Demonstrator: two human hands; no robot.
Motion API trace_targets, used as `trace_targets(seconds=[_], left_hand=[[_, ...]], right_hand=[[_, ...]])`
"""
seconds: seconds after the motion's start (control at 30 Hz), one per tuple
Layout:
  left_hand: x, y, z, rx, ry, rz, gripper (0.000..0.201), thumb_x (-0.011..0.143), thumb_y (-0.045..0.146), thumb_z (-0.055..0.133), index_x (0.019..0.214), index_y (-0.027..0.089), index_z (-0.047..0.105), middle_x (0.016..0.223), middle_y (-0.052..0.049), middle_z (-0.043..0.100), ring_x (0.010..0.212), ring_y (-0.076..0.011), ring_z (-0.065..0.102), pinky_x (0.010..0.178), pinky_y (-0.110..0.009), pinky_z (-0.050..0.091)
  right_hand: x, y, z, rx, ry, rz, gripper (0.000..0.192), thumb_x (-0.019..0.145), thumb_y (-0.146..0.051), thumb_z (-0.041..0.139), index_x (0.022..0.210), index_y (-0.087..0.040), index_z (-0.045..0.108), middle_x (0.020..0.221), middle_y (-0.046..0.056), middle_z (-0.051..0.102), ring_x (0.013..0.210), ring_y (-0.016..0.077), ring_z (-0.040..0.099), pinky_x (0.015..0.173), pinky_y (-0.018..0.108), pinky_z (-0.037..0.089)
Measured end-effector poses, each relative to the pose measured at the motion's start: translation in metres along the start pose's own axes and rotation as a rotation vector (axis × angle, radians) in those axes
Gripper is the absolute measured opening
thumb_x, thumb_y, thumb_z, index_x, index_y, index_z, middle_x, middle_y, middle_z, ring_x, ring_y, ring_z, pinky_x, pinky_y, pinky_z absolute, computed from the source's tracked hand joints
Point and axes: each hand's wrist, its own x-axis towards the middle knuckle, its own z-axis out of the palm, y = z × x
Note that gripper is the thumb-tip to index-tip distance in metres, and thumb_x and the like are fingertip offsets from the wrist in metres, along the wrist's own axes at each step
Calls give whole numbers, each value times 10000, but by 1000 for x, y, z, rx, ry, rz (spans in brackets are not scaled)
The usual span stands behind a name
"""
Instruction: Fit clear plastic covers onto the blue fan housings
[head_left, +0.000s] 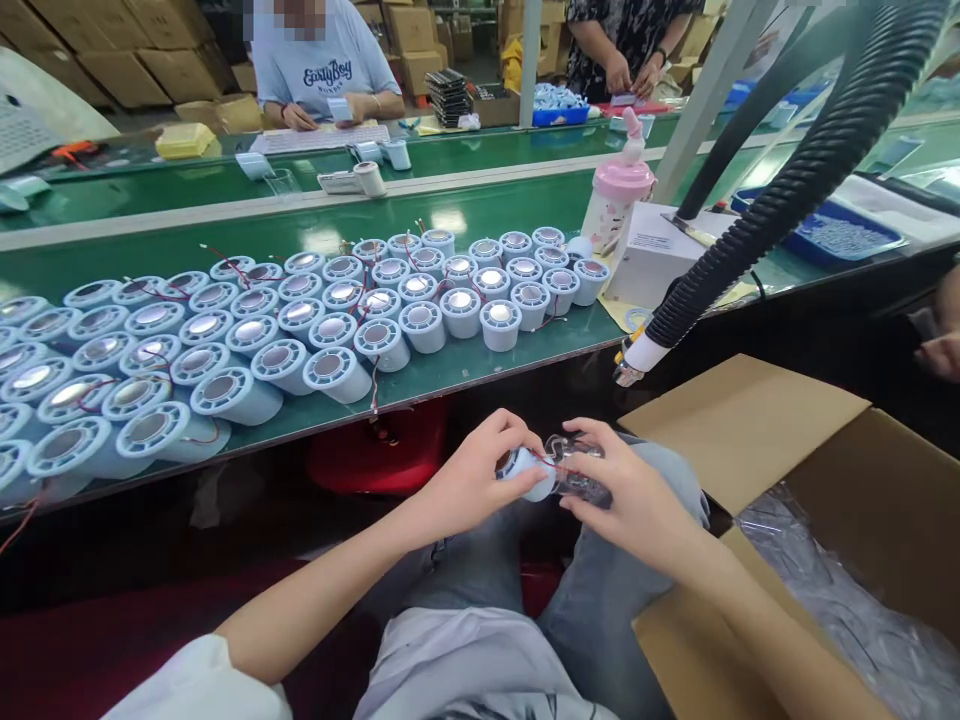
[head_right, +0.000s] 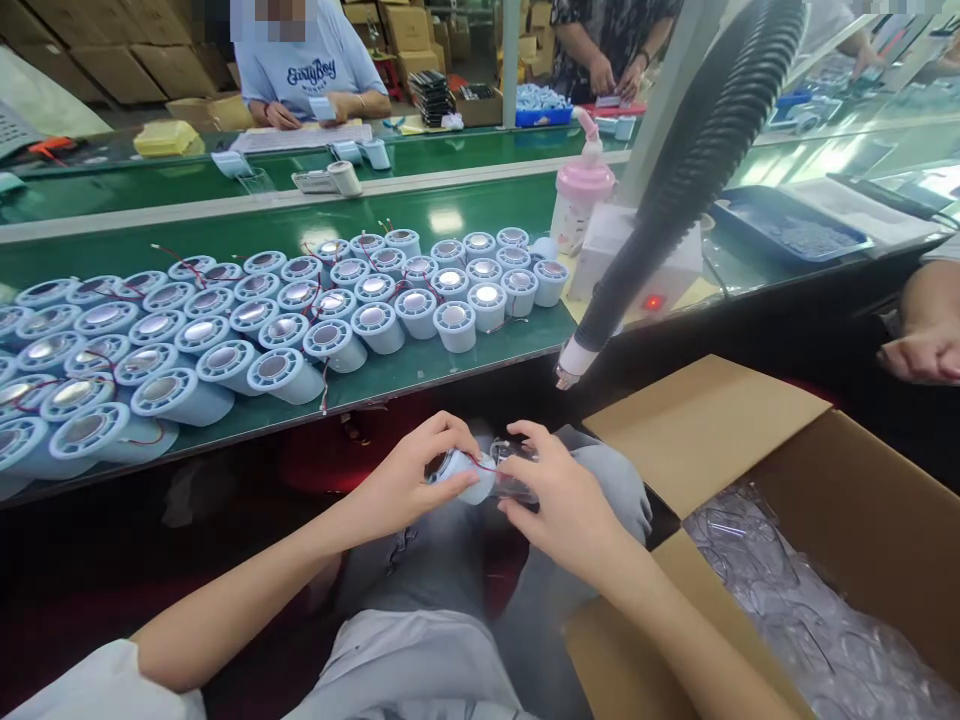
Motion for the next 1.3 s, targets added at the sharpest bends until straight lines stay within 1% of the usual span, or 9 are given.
trace_targets(seconds=[0.13, 0.3, 0.47, 0.57, 0.67, 0.8, 0.93, 1.17, 1.3], left_hand=[[0, -7, 1, -64, -15, -16, 210, 882, 350, 576, 1020, 214, 658, 1020, -39, 537, 922, -166, 560, 853, -299, 462], [0, -3, 4, -25, -90, 15, 160, 861, 285, 599, 979, 234, 693, 971, -25, 529, 911, -162, 552, 843, -293, 457], [1, -4, 7, -62, 11, 10, 338, 770, 368, 726, 1067, 226, 654, 996, -27, 539, 834, -147, 543, 730, -267, 469], [1, -13, 12, -135, 55, 26, 650, 603, 456, 842, 1190, 272, 632, 1003, -31, 508, 893, -178, 552, 776, -304, 499], [2, -23, 17, -162, 91, 90, 723, 513, 444, 885, 1181, 289, 658, 1101, -57, 481, 1041, -228, 546, 941, -393, 488], [2, -26, 18, -180, -19, 179, 693, 577, 415, 864, 1220, 282, 643, 1356, -104, 471, 1226, -296, 502, 1057, -441, 421], [-1, -19, 12, -331, -143, 103, 657, 701, 362, 792, 1309, 254, 567, 1238, -101, 624, 1115, -263, 609, 929, -368, 521], [-5, -12, 12, -328, -67, -12, 704, 653, 378, 824, 1284, 188, 576, 1204, -103, 648, 1055, -240, 638, 863, -317, 547], [-6, -15, 13, -228, -17, -26, 716, 641, 426, 824, 1275, 194, 584, 1178, -93, 653, 1017, -235, 643, 840, -325, 546]], right_hand=[[-2, 1, -2, -197, 214, -102, 327, 878, -192, 578, 1198, -246, 621, 1390, 137, 427, 1133, 319, 530, 858, 480, 543], [2, 3, 5, -270, 60, -153, 380, 842, -26, 497, 1123, -229, 653, 1408, 143, 435, 1141, 347, 512, 830, 491, 538], [-1, 5, 3, 147, -31, 25, 36, 832, -180, 642, 838, -214, 634, 1290, 103, 481, 1127, 285, 553, 867, 418, 530], [-2, 1, -5, 357, -1, 128, 183, 910, -316, 569, 770, -215, 629, 1168, 81, 535, 1061, 245, 582, 835, 366, 515], [-4, -1, -9, 476, 39, 195, 269, 928, -341, 535, 720, -210, 644, 1106, 77, 565, 1037, 236, 580, 779, 329, 499], [-4, 3, -7, 739, 106, 276, 276, 873, -354, 621, 650, -191, 638, 1041, 73, 606, 1011, 236, 586, 780, 316, 506], [-3, 7, -7, 1004, 107, 346, 272, 854, -390, 662, 677, -184, 661, 1064, 78, 628, 951, 225, 627, 684, 293, 558], [-9, 6, -5, 275, 170, -123, 116, 860, -214, 675, 967, -227, 634, 1235, 102, 578, 1108, 260, 602, 844, 385, 574], [-9, 5, 3, 109, 228, -161, 36, 929, -194, 567, 954, -210, 587, 1257, 125, 530, 984, 238, 641, 806, 394, 566]])
